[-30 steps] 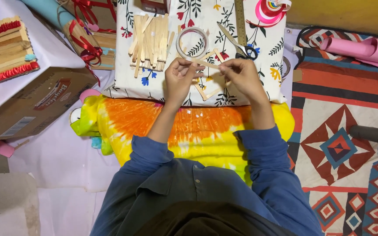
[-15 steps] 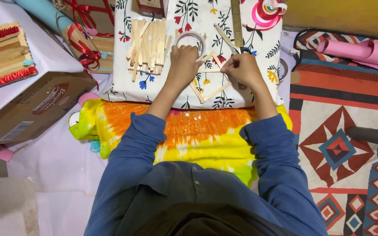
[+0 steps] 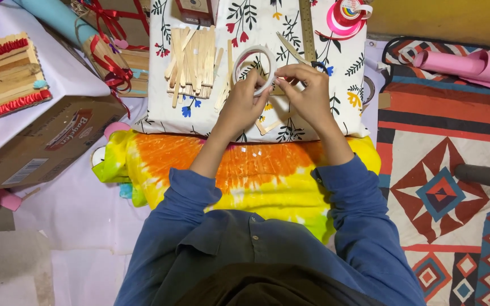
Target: The person assembles a small square frame using wooden sticks and clear tape. They cut pieces of tape with scissors, wrap them around the corners of the sticks to join them, and press the joints to secure them. The process is repeated for each corner of the frame.
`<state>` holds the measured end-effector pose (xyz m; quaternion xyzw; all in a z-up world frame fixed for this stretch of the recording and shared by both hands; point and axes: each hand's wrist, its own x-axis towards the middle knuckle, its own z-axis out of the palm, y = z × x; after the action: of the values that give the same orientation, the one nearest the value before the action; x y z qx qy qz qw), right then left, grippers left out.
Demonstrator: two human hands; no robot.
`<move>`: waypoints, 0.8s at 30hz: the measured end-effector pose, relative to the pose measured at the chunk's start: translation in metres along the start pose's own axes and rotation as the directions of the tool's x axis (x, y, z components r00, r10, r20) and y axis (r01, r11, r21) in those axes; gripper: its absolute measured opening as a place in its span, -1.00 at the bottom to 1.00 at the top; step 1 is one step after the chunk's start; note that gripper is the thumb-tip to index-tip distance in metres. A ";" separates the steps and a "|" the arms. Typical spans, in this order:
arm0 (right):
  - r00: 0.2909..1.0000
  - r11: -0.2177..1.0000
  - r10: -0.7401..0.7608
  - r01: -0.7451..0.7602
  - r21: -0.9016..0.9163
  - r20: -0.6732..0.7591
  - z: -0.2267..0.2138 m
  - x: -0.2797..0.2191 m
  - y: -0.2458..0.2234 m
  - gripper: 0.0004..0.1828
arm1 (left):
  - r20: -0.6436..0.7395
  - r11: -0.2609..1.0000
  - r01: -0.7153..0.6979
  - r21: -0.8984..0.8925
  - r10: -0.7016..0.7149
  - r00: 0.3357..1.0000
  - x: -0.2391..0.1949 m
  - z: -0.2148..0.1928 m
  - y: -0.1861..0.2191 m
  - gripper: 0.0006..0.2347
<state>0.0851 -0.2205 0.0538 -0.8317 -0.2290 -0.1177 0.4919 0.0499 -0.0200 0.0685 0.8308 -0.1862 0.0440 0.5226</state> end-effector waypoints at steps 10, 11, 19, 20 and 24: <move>0.997 0.899 0.075 -0.079 -0.432 -0.027 -0.036 -0.005 -0.008 -0.51 | -0.178 0.988 0.068 -0.137 -0.092 0.980 -0.009 0.021 -0.019 -0.88; 0.983 0.809 0.182 -0.154 -0.567 -0.008 -0.040 -0.007 0.007 -0.59 | -0.187 0.981 0.057 -0.185 -0.092 0.978 -0.012 0.022 -0.021 -0.85; 0.957 0.574 0.284 -0.118 -0.810 0.062 -0.040 -0.002 0.046 -0.80 | -0.198 0.960 0.035 -0.279 -0.093 0.976 -0.021 0.021 -0.016 -0.77; 0.952 0.577 0.286 -0.079 -0.813 0.111 -0.042 -0.002 0.057 -0.78 | -0.202 0.950 0.023 -0.311 -0.089 0.975 -0.021 0.020 -0.012 -0.76; 0.947 0.641 0.291 -0.087 -0.763 0.136 -0.056 -0.005 0.079 -0.81 | -0.157 0.931 0.019 -0.364 -0.081 0.984 -0.019 -0.001 0.028 -0.67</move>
<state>0.1219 -0.3029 0.0181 -0.9869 -0.1306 -0.0447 0.0839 0.0227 -0.0251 0.0875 0.7186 -0.1247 0.0659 0.6810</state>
